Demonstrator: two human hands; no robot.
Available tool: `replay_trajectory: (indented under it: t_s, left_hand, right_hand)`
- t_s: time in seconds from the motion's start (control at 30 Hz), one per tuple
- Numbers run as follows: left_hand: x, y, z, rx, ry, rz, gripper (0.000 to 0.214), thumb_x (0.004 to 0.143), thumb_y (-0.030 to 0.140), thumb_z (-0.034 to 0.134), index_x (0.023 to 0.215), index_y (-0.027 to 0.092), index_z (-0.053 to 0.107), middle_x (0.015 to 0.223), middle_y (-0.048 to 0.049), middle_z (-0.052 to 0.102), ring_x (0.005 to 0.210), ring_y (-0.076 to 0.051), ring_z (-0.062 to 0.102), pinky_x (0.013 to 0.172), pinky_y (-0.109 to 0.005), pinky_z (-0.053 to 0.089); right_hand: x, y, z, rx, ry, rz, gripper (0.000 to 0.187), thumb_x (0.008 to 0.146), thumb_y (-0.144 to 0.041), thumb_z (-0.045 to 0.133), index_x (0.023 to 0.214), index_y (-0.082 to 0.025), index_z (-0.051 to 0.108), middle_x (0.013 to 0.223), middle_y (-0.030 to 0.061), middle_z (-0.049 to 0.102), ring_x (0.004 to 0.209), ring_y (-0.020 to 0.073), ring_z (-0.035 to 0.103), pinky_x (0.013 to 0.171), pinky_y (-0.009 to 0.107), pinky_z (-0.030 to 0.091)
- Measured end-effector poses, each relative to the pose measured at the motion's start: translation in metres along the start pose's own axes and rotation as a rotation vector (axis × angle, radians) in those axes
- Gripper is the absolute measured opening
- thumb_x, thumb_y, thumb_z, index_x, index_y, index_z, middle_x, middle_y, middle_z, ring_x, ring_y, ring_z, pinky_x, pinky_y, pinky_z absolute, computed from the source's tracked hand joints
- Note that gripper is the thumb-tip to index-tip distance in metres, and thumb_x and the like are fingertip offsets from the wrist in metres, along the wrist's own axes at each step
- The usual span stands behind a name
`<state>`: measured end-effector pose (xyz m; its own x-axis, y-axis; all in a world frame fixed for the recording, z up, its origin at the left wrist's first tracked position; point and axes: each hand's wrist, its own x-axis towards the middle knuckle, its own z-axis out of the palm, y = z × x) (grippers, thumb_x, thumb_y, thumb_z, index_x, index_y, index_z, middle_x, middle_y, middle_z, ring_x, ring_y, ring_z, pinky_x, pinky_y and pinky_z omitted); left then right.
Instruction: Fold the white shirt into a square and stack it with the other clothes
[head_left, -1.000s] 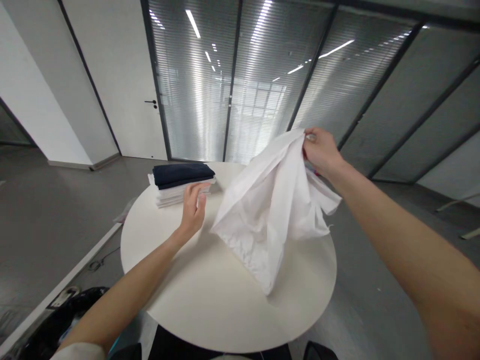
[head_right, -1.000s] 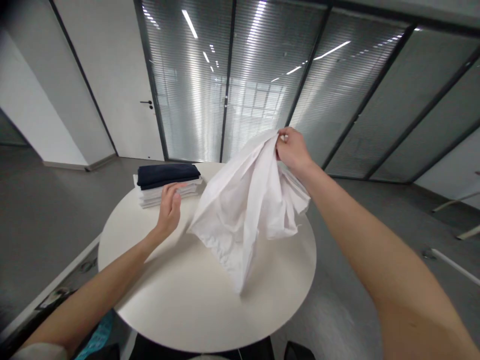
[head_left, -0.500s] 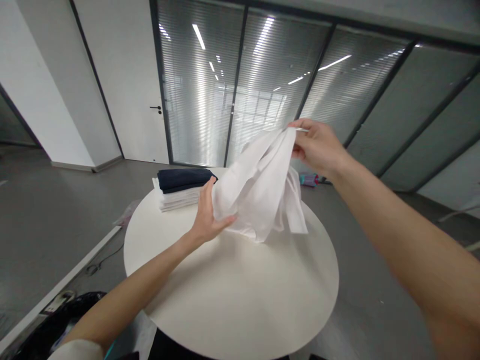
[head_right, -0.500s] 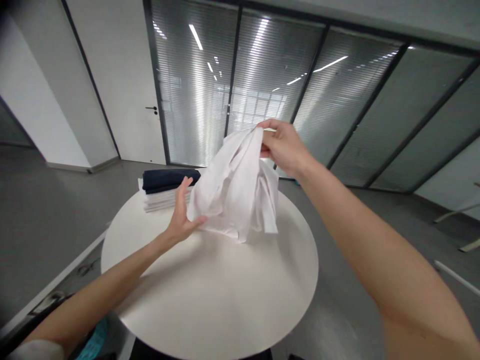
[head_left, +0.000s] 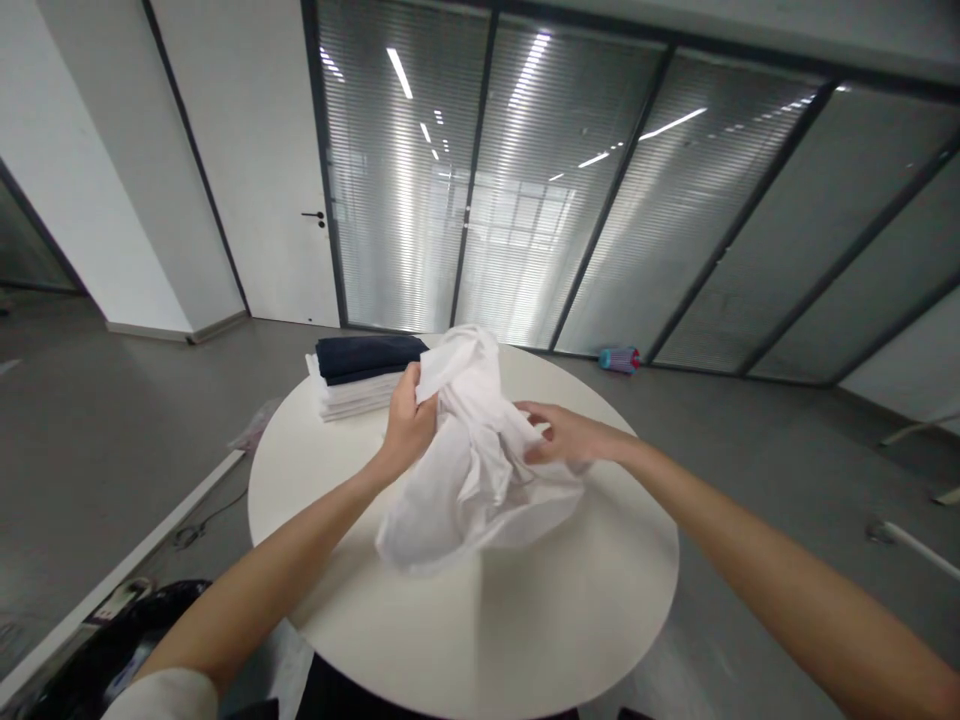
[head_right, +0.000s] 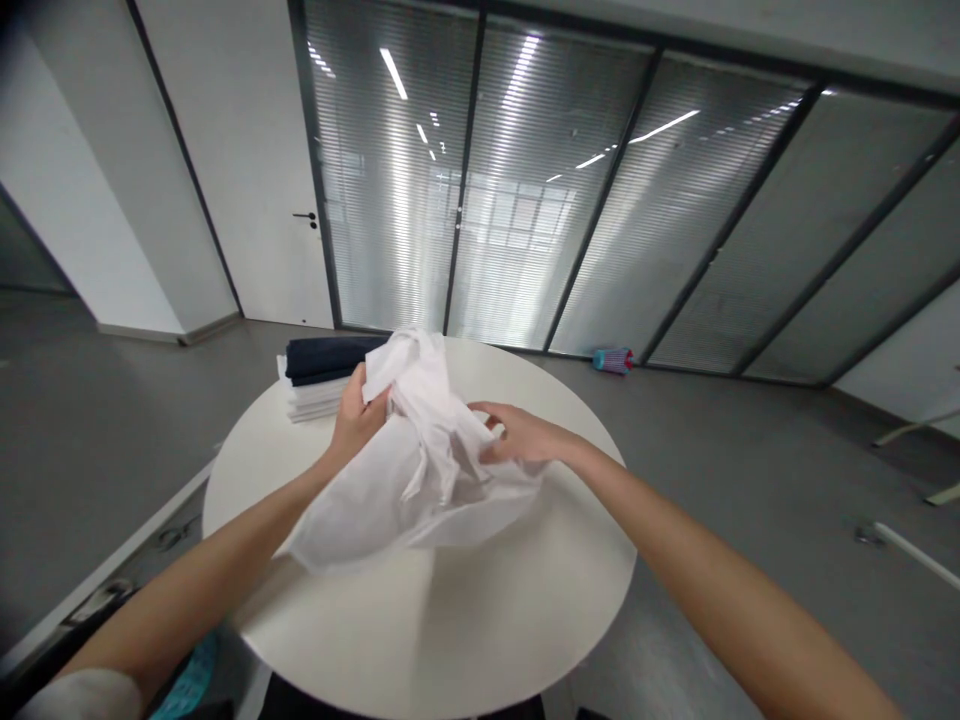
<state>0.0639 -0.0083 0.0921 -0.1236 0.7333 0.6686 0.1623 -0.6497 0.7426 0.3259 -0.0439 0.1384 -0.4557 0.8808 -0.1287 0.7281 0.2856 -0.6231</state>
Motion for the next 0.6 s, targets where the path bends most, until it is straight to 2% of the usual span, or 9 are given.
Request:
replay_trajectory:
  t_s: [0.07,0.13,0.2,0.27,0.33,0.4,0.5,0.57,0.6]
  left_hand:
    - [0.01,0.005,-0.004,-0.036,0.107,0.025,0.028,0.088,0.045,0.061,0.1,0.021,0.062,0.1,-0.0068,0.069,0.1,-0.026,0.065,0.091,-0.039,0.053]
    - [0.024,0.012,-0.009,-0.114,0.241,0.018,0.034,0.088,0.05,0.063,0.106,0.022,0.063,0.109,-0.0073,0.069,0.11,-0.025,0.063,0.1,-0.038,0.05]
    - [0.037,0.019,-0.014,-0.25,0.364,-0.045,0.04,0.087,0.055,0.064,0.109,0.021,0.064,0.115,-0.0072,0.069,0.116,-0.023,0.062,0.105,-0.035,0.048]
    - [0.049,0.025,-0.018,-0.409,0.421,-0.127,0.045,0.087,0.057,0.063,0.112,0.02,0.064,0.119,-0.0075,0.068,0.119,-0.023,0.06,0.104,-0.035,0.049]
    - [0.055,0.028,-0.02,-0.511,0.43,-0.168,0.047,0.087,0.059,0.064,0.115,0.021,0.064,0.122,-0.0079,0.068,0.121,-0.024,0.06,0.101,-0.035,0.051]
    - [0.056,0.028,-0.018,-0.531,0.419,-0.147,0.046,0.087,0.058,0.065,0.116,0.022,0.065,0.125,-0.0081,0.067,0.122,-0.025,0.06,0.101,-0.036,0.052]
    - [0.049,0.02,-0.011,-0.461,0.359,-0.115,0.047,0.088,0.058,0.064,0.117,0.021,0.066,0.127,-0.0085,0.066,0.123,-0.025,0.059,0.106,-0.037,0.048]
    - [0.041,0.013,-0.004,-0.402,0.298,-0.138,0.049,0.087,0.058,0.064,0.119,0.021,0.065,0.128,-0.0092,0.066,0.124,-0.025,0.059,0.109,-0.038,0.046]
    - [0.036,0.011,0.0,-0.381,0.277,-0.16,0.05,0.087,0.058,0.065,0.12,0.021,0.065,0.129,-0.0093,0.066,0.125,-0.025,0.058,0.11,-0.038,0.045]
  right_hand:
    - [-0.009,0.015,-0.009,-0.113,-0.081,0.028,0.029,0.069,-0.025,0.067,0.097,-0.019,0.073,0.089,0.0037,0.071,0.081,0.0229,0.065,0.068,0.029,0.05]
    - [-0.017,0.026,-0.029,-0.232,0.04,0.075,0.01,0.071,-0.024,0.061,0.068,-0.018,0.069,0.068,0.0023,0.067,0.068,0.0214,0.062,0.062,0.028,0.046]
    - [-0.024,0.037,-0.058,-0.279,0.392,0.076,0.014,0.072,-0.023,0.057,0.064,-0.018,0.067,0.067,0.0041,0.067,0.067,0.0222,0.062,0.062,0.03,0.045]
    - [-0.027,0.046,-0.09,-0.247,0.832,0.05,0.018,0.073,-0.02,0.055,0.08,-0.018,0.071,0.078,0.007,0.071,0.072,0.023,0.063,0.065,0.031,0.046]
    - [-0.026,0.056,-0.114,-0.295,1.102,0.067,0.028,0.076,-0.017,0.053,0.096,-0.017,0.072,0.085,0.0098,0.073,0.074,0.0234,0.064,0.067,0.033,0.047]
    - [-0.021,0.065,-0.124,-0.461,1.036,0.188,0.029,0.08,-0.017,0.052,0.101,-0.018,0.072,0.09,0.0124,0.073,0.08,0.0256,0.065,0.074,0.037,0.049]
    - [-0.012,0.072,-0.109,-0.609,0.573,0.393,0.014,0.077,-0.026,0.066,0.086,-0.018,0.074,0.084,0.0139,0.073,0.082,0.0314,0.069,0.079,0.045,0.051]
    - [-0.006,0.067,-0.088,-0.541,0.311,0.369,0.026,0.067,-0.034,0.079,0.088,-0.019,0.075,0.089,0.0143,0.074,0.083,0.0325,0.071,0.079,0.045,0.054]
    - [-0.003,0.061,-0.075,-0.463,0.217,0.295,0.041,0.065,-0.039,0.081,0.1,-0.019,0.075,0.101,0.0153,0.074,0.089,0.0326,0.071,0.082,0.044,0.055]
